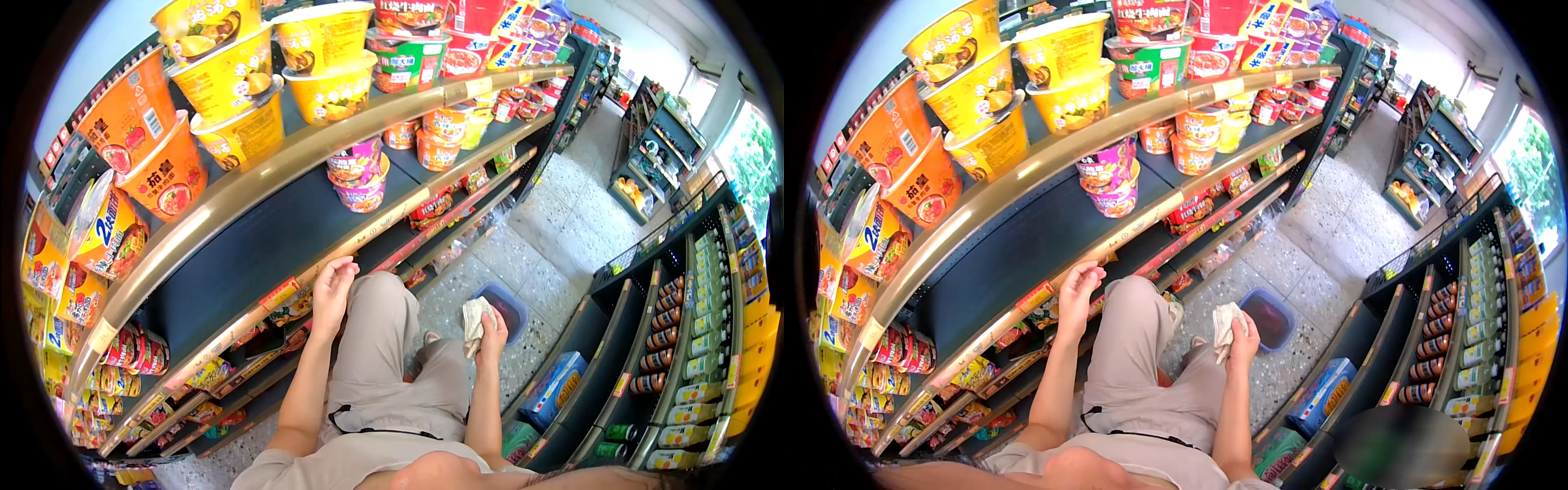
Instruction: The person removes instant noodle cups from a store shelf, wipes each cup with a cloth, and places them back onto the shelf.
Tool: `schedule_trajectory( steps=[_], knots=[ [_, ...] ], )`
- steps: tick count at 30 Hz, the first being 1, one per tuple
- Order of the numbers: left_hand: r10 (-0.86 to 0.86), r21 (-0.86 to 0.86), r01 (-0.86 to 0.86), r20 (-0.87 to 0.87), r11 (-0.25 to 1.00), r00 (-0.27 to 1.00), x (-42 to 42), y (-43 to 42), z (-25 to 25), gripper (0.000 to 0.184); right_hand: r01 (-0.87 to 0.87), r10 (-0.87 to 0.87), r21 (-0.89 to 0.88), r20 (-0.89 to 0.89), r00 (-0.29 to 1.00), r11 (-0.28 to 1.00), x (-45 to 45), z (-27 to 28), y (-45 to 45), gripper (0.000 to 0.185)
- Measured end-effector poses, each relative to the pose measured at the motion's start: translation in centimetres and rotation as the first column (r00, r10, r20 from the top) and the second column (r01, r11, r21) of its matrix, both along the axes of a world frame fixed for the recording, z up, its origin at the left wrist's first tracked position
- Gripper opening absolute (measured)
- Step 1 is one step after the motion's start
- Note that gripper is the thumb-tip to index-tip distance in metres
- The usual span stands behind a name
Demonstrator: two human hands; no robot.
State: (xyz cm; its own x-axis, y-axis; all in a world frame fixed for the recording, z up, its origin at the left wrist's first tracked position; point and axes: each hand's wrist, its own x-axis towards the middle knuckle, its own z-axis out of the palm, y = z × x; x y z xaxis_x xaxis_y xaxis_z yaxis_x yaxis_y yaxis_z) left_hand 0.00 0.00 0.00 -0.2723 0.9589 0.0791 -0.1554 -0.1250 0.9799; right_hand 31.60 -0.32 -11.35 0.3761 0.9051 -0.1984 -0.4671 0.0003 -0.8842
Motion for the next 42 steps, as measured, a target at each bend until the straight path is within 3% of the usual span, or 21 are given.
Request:
schedule_trajectory(
  steps=[5,6,9,11,13,15,16,19,20,24,27,28,31,32,35,37,41,42],
  knots=[
    [0.125,0.187,-0.119,-0.016,0.975,0.992,-1.7,4.9,1.1,0.029,-0.004,0.004,0.016,-0.002,1.000,1.000,-0.9,0.2,1.2,0.030],
    [0.133,0.199,-0.125,-0.028,0.972,0.991,-2.0,6.0,1.0,0.042,-0.010,0.010,0.011,-0.003,1.000,1.000,-1.0,0.2,1.0,0.030],
    [0.345,0.285,-0.259,-0.314,0.923,0.884,-2.8,10.3,2.0,0.066,-0.033,0.033,0.005,-0.007,0.999,0.999,-1.7,0.4,0.8,0.030],
    [0.424,0.366,-0.288,-0.378,0.885,0.823,-4.1,14.2,1.5,0.084,-0.055,0.055,0.010,0.002,0.998,0.998,-1.9,0.1,0.6,0.031],
    [0.521,0.509,-0.286,-0.410,0.812,0.749,-4.4,17.0,2.7,0.088,-0.037,0.037,-0.005,-0.004,0.999,0.999,-2.3,0.3,0.5,0.031],
    [0.384,0.479,-0.194,-0.339,0.856,0.859,-4.3,18.7,4.5,0.091,-0.020,0.020,0.003,-0.012,1.000,1.000,-2.4,0.3,0.5,0.031],
    [0.469,0.505,-0.261,-0.344,0.823,0.813,-4.3,19.9,4.3,0.078,-0.013,0.013,0.004,-0.018,1.000,1.000,-2.4,0.3,0.5,0.031],
    [0.273,0.329,-0.137,-0.415,0.935,0.868,-3.9,20.5,6.4,0.070,0.003,-0.003,-0.004,-0.035,0.999,1.000,-2.5,0.5,0.1,0.030],
    [0.218,0.294,-0.104,-0.385,0.950,0.897,-3.4,20.0,7.4,0.058,0.002,-0.002,-0.009,-0.036,0.999,1.000,-2.5,0.7,0.0,0.030],
    [0.437,0.499,-0.217,-0.381,0.839,0.815,-3.1,20.7,6.9,0.047,0.001,-0.001,-0.008,-0.020,1.000,1.000,-2.6,1.6,-0.2,0.028],
    [0.465,0.477,-0.275,-0.345,0.835,0.815,-2.9,20.4,7.0,0.048,-0.001,0.001,-0.013,-0.008,1.000,1.000,-2.3,1.0,-0.4,0.028],
    [0.418,0.508,-0.258,-0.228,0.822,0.879,-2.9,20.6,6.7,0.049,0.002,-0.002,-0.018,-0.005,1.000,1.000,-2.3,1.0,-0.4,0.027],
    [0.367,0.456,-0.265,-0.149,0.849,0.918,-3.1,19.5,6.2,0.058,-0.006,0.006,-0.015,-0.002,1.000,1.000,-2.5,1.0,-0.3,0.027],
    [0.341,0.433,-0.269,-0.096,0.860,0.935,-2.6,18.4,6.6,0.074,-0.013,0.013,-0.007,-0.002,1.000,1.000,-2.6,1.1,0.0,0.027],
    [0.356,0.473,-0.236,-0.182,0.849,0.916,-2.6,15.5,5.9,0.092,-0.033,0.033,-0.005,-0.018,0.999,0.999,-3.2,1.6,0.8,0.026],
    [0.222,0.356,-0.164,-0.127,0.920,0.967,-1.8,12.2,6.4,0.109,-0.062,0.062,0.003,-0.027,0.998,0.998,-3.7,1.9,1.5,0.027],
    [0.100,0.456,-0.023,-0.144,0.890,0.985,-2.9,8.6,1.8,0.125,-0.151,0.152,0.063,-0.011,0.988,0.986,-5.1,3.8,2.8,0.028],
    [0.151,0.492,-0.099,-0.068,0.865,0.986,-1.6,6.8,2.4,0.107,-0.172,0.174,0.085,-0.008,0.985,0.981,-5.5,4.3,3.0,0.028]
  ],
)
